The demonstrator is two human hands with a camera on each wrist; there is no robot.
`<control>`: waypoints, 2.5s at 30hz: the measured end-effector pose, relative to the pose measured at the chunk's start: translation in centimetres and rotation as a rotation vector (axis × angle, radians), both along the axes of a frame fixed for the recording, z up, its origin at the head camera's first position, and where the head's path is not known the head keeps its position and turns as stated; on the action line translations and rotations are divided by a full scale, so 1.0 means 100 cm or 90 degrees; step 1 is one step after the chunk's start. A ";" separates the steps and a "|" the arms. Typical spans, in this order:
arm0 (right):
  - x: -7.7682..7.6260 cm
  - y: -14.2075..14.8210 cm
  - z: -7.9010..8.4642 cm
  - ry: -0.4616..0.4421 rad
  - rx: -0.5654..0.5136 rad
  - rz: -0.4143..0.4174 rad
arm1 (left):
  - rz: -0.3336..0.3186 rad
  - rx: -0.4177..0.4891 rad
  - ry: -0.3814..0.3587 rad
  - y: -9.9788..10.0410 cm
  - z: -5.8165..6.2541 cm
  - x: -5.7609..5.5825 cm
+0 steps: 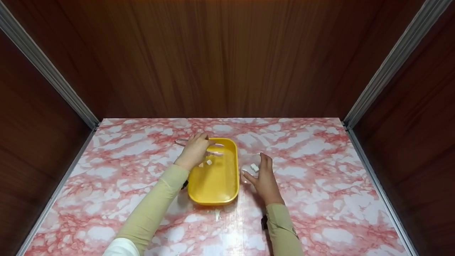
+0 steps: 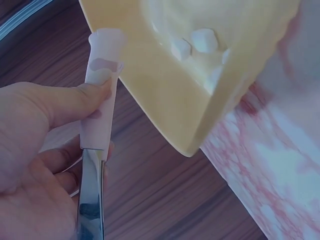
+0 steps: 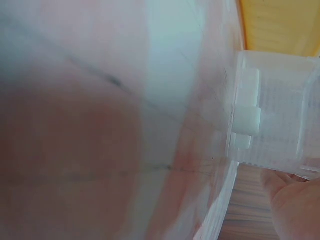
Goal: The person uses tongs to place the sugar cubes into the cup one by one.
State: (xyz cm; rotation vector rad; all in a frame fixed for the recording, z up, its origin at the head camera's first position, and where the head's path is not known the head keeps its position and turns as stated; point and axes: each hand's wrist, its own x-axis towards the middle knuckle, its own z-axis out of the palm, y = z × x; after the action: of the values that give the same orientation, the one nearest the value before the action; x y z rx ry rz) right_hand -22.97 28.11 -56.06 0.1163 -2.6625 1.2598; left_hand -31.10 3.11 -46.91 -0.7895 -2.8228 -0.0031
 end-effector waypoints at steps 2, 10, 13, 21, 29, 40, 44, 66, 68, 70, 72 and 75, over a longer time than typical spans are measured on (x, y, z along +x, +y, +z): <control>0.000 0.000 0.000 -0.004 0.000 0.003 | 0.006 -0.007 -0.005 -0.001 -0.002 -0.002; 0.001 0.001 -0.003 -0.010 0.001 -0.002 | 0.027 -0.012 0.012 -0.003 -0.007 -0.006; 0.001 0.000 -0.003 -0.017 -0.009 -0.004 | 0.034 -0.016 0.023 -0.002 -0.008 -0.008; 0.000 0.002 -0.003 0.006 0.008 0.006 | 0.035 -0.026 0.034 0.000 -0.011 -0.011; -0.001 0.002 -0.002 0.018 0.005 0.013 | 0.035 -0.050 0.014 0.005 -0.010 -0.014; 0.001 0.001 -0.001 -0.007 -0.010 0.004 | 0.034 -0.070 0.009 0.007 -0.014 -0.016; 0.000 0.001 -0.001 -0.012 -0.009 0.003 | 0.041 -0.077 0.001 0.008 -0.015 -0.017; 0.000 0.001 -0.002 -0.007 -0.005 -0.005 | 0.049 -0.079 -0.032 0.013 -0.019 -0.018; 0.000 0.002 -0.002 -0.010 -0.003 -0.002 | 0.047 -0.080 -0.028 0.013 -0.019 -0.017; 0.000 0.002 -0.002 -0.008 -0.001 0.001 | 0.045 -0.079 -0.019 0.013 -0.020 -0.018; 0.000 0.003 -0.002 -0.002 0.005 0.003 | 0.044 -0.077 -0.011 0.013 -0.021 -0.018; 0.000 0.002 -0.001 -0.002 0.007 0.003 | 0.045 -0.077 -0.006 0.014 -0.022 -0.018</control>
State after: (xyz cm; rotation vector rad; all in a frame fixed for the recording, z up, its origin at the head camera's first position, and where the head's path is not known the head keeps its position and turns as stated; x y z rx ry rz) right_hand -23.01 28.35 -56.16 0.1224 -2.6732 1.2480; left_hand -32.87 4.48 -49.08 -0.7157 -2.8810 0.1761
